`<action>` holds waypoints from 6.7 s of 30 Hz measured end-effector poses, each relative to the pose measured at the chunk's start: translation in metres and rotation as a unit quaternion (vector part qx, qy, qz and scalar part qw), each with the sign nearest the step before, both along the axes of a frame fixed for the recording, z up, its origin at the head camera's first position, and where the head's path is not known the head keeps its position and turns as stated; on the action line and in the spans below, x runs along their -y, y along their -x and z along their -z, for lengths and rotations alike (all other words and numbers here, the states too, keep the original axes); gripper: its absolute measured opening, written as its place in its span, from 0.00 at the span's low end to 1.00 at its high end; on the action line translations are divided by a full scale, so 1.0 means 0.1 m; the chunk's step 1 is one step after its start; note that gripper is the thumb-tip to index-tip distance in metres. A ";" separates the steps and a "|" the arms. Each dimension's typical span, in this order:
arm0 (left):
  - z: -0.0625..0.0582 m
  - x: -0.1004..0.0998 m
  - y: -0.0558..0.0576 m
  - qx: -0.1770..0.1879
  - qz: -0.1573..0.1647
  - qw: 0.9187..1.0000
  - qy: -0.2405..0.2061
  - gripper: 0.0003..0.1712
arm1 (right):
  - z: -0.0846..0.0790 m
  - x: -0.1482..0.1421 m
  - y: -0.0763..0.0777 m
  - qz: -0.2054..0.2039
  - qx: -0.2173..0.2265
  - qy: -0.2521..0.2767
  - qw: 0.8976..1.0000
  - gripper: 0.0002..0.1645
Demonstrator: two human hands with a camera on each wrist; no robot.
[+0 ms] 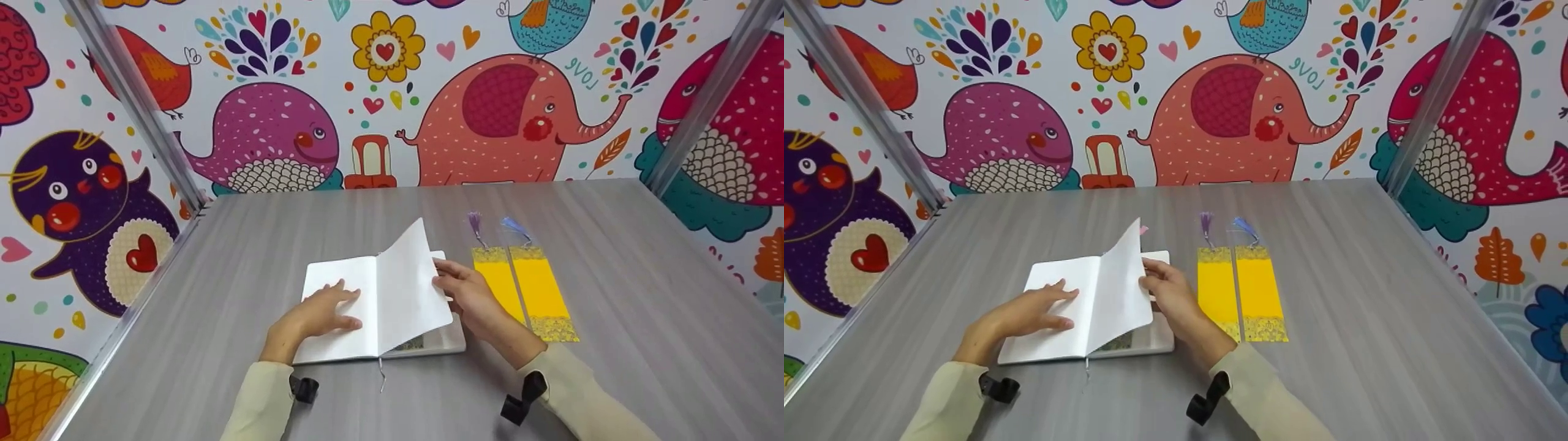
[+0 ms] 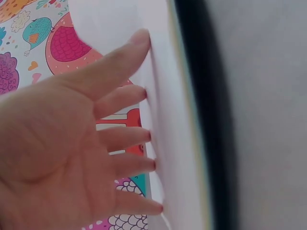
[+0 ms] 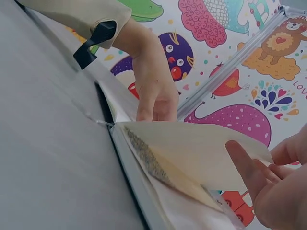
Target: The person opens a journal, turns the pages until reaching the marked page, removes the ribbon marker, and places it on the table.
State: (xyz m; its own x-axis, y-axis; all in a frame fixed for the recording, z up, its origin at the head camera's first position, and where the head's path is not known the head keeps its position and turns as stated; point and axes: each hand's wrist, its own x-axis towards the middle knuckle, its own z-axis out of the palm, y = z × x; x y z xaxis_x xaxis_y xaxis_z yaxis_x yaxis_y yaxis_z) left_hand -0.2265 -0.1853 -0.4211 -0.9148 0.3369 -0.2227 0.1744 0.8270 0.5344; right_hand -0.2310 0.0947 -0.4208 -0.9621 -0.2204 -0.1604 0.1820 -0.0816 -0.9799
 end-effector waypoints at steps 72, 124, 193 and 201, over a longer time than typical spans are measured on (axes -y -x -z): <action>0.03 -0.07 -0.37 -0.142 0.000 0.987 0.071 0.35 | 0.18 0.13 -0.08 -0.239 -0.316 -0.350 0.849 0.24; 0.08 -0.17 -0.28 -0.082 0.041 0.992 0.092 0.36 | 0.12 0.51 0.45 -0.029 -0.018 -0.424 0.905 0.55; 0.03 -0.44 0.18 0.038 0.126 0.989 0.073 0.56 | -0.45 -1.22 0.63 -0.057 -0.012 -0.276 0.959 0.37; 0.07 -0.48 0.24 0.018 0.149 0.986 0.077 0.61 | -0.67 -1.73 0.66 -0.024 -0.003 -0.265 0.964 0.44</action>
State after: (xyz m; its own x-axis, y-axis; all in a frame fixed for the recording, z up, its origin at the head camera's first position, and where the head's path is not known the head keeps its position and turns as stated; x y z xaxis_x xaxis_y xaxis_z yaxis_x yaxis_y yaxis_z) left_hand -0.2505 -0.1374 -0.4276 -0.7708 0.5487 -0.3237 0.4045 0.8141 0.4166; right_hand -0.2971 0.2680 -0.3534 -0.9539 -0.1534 -0.2579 0.1678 0.4398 -0.8823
